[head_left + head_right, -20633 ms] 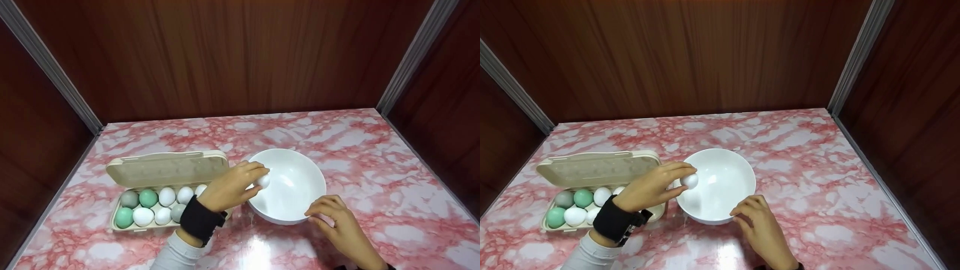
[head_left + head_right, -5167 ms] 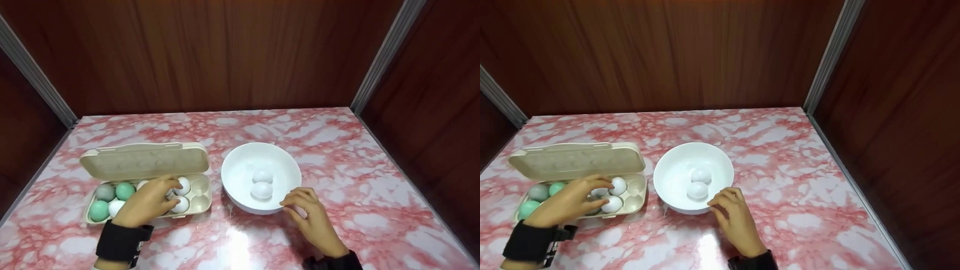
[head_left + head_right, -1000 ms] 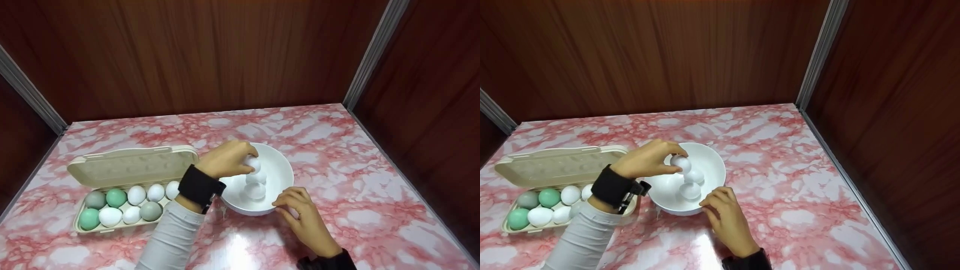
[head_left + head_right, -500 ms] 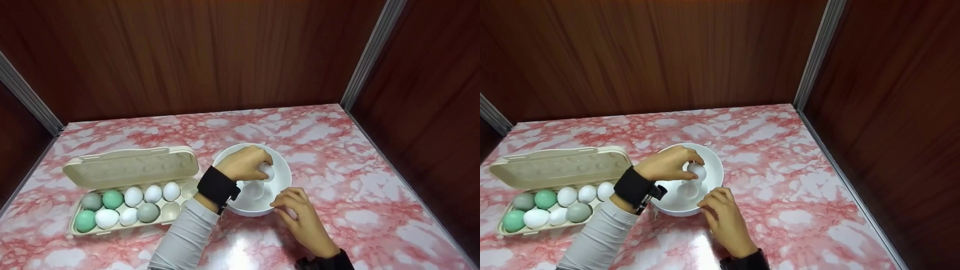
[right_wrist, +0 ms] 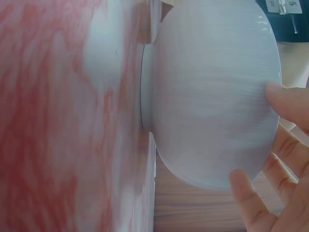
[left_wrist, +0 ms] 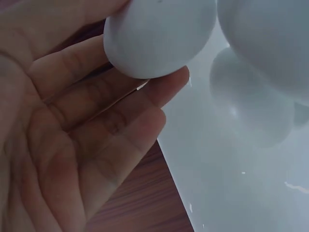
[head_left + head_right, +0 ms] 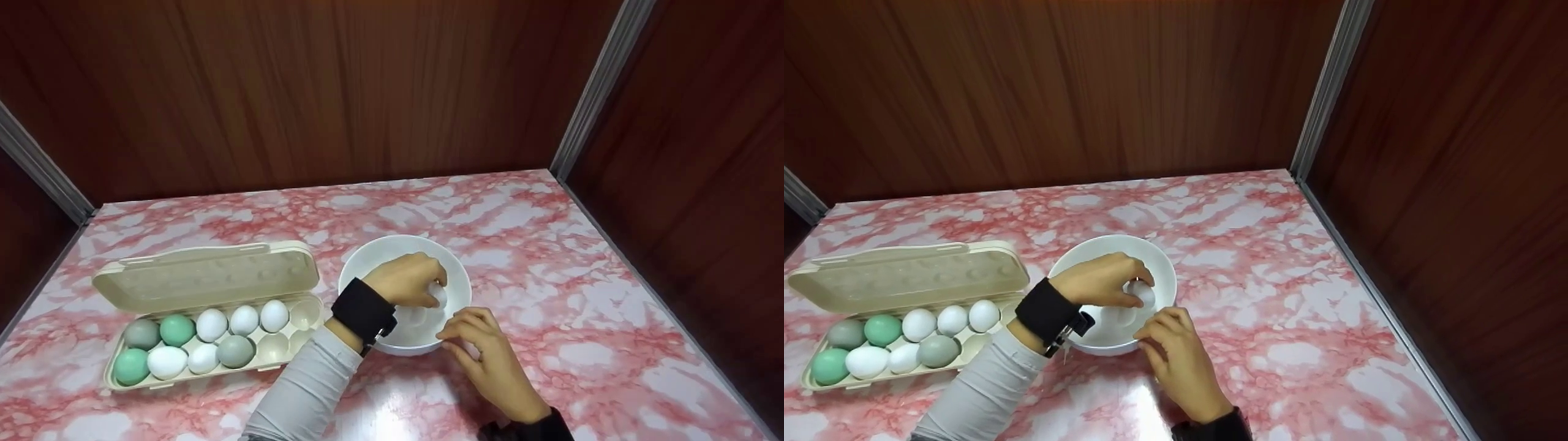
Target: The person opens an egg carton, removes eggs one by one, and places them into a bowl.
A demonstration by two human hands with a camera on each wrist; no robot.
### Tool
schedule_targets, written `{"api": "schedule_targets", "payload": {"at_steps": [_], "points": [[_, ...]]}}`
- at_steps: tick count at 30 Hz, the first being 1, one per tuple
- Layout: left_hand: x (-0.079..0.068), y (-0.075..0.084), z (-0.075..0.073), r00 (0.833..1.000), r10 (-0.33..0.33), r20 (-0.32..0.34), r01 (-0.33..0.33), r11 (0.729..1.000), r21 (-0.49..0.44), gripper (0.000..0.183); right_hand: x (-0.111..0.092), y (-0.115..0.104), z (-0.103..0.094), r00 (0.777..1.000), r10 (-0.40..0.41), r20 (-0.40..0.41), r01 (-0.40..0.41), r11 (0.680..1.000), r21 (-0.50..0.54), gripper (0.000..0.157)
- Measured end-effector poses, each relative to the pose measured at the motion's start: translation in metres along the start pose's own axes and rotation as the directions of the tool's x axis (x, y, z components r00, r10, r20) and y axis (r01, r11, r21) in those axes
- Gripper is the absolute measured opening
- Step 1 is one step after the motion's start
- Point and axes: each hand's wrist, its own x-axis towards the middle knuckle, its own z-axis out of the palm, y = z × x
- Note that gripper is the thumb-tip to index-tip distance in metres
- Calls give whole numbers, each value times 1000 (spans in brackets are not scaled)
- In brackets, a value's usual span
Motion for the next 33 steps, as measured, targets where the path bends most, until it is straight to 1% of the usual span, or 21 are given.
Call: {"api": "schedule_targets", "payload": {"at_steps": [3, 9, 21, 25, 30, 33], "points": [[2, 0, 3, 1000, -11, 11, 11, 1000, -3, 31, 0, 0, 0, 1000, 5, 2, -5, 1000, 2, 29], [4, 0, 8, 999, -39, 25, 39, 999, -10, 31, 0, 0, 0, 1000, 18, 14, -18, 1000, -2, 24], [4, -4, 16, 996, -71, 55, 72, 997, -19, 35, -1, -1, -1, 999, 42, 21, -41, 998, -41, 25], [3, -6, 16, 995, -86, 59, 87, 996, -21, 36, -1, -1, -1, 1000, 26, 14, -26, 999, -33, 26], [2, -7, 16, 995, -88, 52, 89, 996, -20, 35, -1, -1, 0, 1000, -6, -1, 6, 1000, -23, 27], [0, -9, 17, 994, -97, 49, 98, 995, -21, 34, -1, -1, 0, 1000, -3, -3, 2, 1000, -20, 27]]}}
